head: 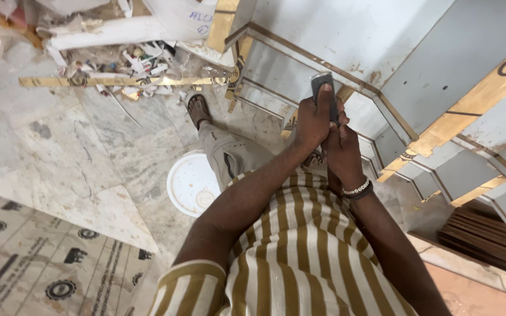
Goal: The person uses a metal scraper to remove residue and adhesive from the edges of wooden shelves in a partially assembled cabinet. They repeatedly scrape the same areas and occasionally wipe the surface with their hand to clear debris.
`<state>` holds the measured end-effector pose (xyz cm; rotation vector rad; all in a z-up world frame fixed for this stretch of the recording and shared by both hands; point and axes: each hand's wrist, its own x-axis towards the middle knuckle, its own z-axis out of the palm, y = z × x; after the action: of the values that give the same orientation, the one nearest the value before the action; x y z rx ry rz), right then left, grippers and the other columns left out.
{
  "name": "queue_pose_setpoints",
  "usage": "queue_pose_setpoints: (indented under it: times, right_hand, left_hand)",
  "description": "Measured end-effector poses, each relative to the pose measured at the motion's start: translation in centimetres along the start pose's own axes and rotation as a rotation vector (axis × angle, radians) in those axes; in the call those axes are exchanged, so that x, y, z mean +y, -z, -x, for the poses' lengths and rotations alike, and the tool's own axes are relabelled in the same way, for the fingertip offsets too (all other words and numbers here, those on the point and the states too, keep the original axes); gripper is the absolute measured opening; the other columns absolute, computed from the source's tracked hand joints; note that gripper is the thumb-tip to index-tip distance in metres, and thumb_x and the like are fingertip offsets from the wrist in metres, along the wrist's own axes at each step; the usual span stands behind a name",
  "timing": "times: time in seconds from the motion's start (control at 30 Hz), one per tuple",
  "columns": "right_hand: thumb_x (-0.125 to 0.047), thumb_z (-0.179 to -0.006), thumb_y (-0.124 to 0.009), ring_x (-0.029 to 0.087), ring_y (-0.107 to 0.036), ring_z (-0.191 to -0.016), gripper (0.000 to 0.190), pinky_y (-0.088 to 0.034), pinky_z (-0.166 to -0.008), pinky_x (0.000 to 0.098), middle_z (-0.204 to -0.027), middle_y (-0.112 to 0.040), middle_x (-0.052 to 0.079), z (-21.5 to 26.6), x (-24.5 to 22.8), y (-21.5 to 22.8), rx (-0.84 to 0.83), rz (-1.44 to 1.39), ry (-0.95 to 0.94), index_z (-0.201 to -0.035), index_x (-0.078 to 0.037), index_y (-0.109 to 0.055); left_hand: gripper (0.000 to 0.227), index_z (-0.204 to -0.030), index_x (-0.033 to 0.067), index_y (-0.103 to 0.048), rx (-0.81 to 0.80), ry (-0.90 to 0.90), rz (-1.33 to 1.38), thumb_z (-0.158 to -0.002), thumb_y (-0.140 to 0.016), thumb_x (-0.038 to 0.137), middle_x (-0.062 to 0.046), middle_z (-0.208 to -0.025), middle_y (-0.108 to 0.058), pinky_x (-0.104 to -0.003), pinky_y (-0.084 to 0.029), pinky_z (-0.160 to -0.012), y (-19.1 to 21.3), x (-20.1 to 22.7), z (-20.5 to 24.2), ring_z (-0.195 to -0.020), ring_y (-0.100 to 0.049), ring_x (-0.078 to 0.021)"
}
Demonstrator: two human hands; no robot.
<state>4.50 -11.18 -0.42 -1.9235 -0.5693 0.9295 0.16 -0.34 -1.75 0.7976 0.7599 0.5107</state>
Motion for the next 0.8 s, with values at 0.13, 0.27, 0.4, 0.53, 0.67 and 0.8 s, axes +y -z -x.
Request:
queue_pose_setpoints:
  times: [0.13, 0.27, 0.4, 0.53, 0.67, 0.8]
  right_hand:
    - [-0.021, -0.11, -0.044, 0.011, -0.049, -0.046, 0.031, -0.04, -0.044, 0.0289, -0.059, -0.054, 0.002, 0.1, 0.0, -0.3, 0.012, -0.067, -0.045, -0.088, -0.003, -0.056]
    - [-0.022, -0.111, -0.045, 0.011, -0.052, -0.047, 0.033, -0.041, -0.045, 0.0286, -0.06, -0.055, 0.002, 0.1, 0.6, -0.4, 0.014, -0.067, -0.044, -0.087, -0.002, -0.056]
    - [-0.022, -0.112, -0.045, 0.011, -0.052, -0.047, 0.036, -0.041, -0.045, 0.0287, -0.061, -0.056, 0.003, -0.1, 0.6, -0.6, 0.013, -0.054, -0.004, -0.085, -0.002, -0.056]
    - [-0.023, -0.111, -0.043, 0.012, -0.049, -0.044, 0.033, -0.04, -0.042, 0.0289, -0.059, -0.053, 0.003, 0.2, -0.1, -0.6, 0.0, -0.099, -0.049, -0.087, -0.004, -0.054]
    - [-0.022, -0.11, -0.042, 0.012, -0.05, -0.042, 0.033, -0.04, -0.041, 0.0286, -0.056, -0.052, 0.003, 0.1, -0.6, -0.7, -0.014, -0.062, -0.059, -0.084, -0.005, -0.054]
    - [-0.022, -0.113, -0.043, 0.011, -0.048, -0.044, 0.036, -0.039, -0.041, 0.0284, -0.059, -0.051, 0.002, 0.0, 0.0, -0.8, -0.014, -0.124, -0.039, -0.083, -0.004, -0.051]
  left_hand:
    - [0.063, -0.078, -0.0026, -0.065, -0.025, -0.005, -0.048, -0.109, -0.042, 0.047, -0.01, -0.062, -0.067, -0.029, -0.054, -0.05, 0.2, 0.7, -0.1, -0.056, -0.068, -0.0159]
    - [0.064, -0.078, -0.0018, -0.065, -0.039, -0.005, -0.055, -0.108, -0.04, 0.049, -0.01, -0.061, -0.067, -0.029, -0.053, -0.049, 0.4, 0.9, 0.4, -0.053, -0.066, -0.0159]
    - [0.065, -0.079, -0.0027, -0.067, -0.023, -0.068, -0.095, -0.108, -0.041, 0.049, -0.01, -0.062, -0.068, -0.029, -0.054, -0.052, 0.4, 1.0, 0.2, -0.056, -0.068, -0.0157]
    - [0.065, -0.079, -0.0023, -0.067, 0.003, -0.045, -0.122, -0.108, -0.041, 0.049, -0.009, -0.061, -0.068, -0.029, -0.053, -0.051, 0.4, 0.7, 0.2, -0.054, -0.066, -0.0154]
    - [0.061, -0.081, -0.0016, -0.067, -0.006, -0.034, -0.088, -0.107, -0.043, 0.048, -0.009, -0.062, -0.069, -0.03, -0.052, -0.051, 0.6, 1.0, 0.3, -0.056, -0.068, -0.0162]
    - [0.061, -0.08, -0.0022, -0.066, -0.01, -0.045, -0.043, -0.108, -0.043, 0.047, -0.009, -0.062, -0.067, -0.03, -0.054, -0.053, 0.7, 0.7, 0.0, -0.058, -0.068, -0.0163]
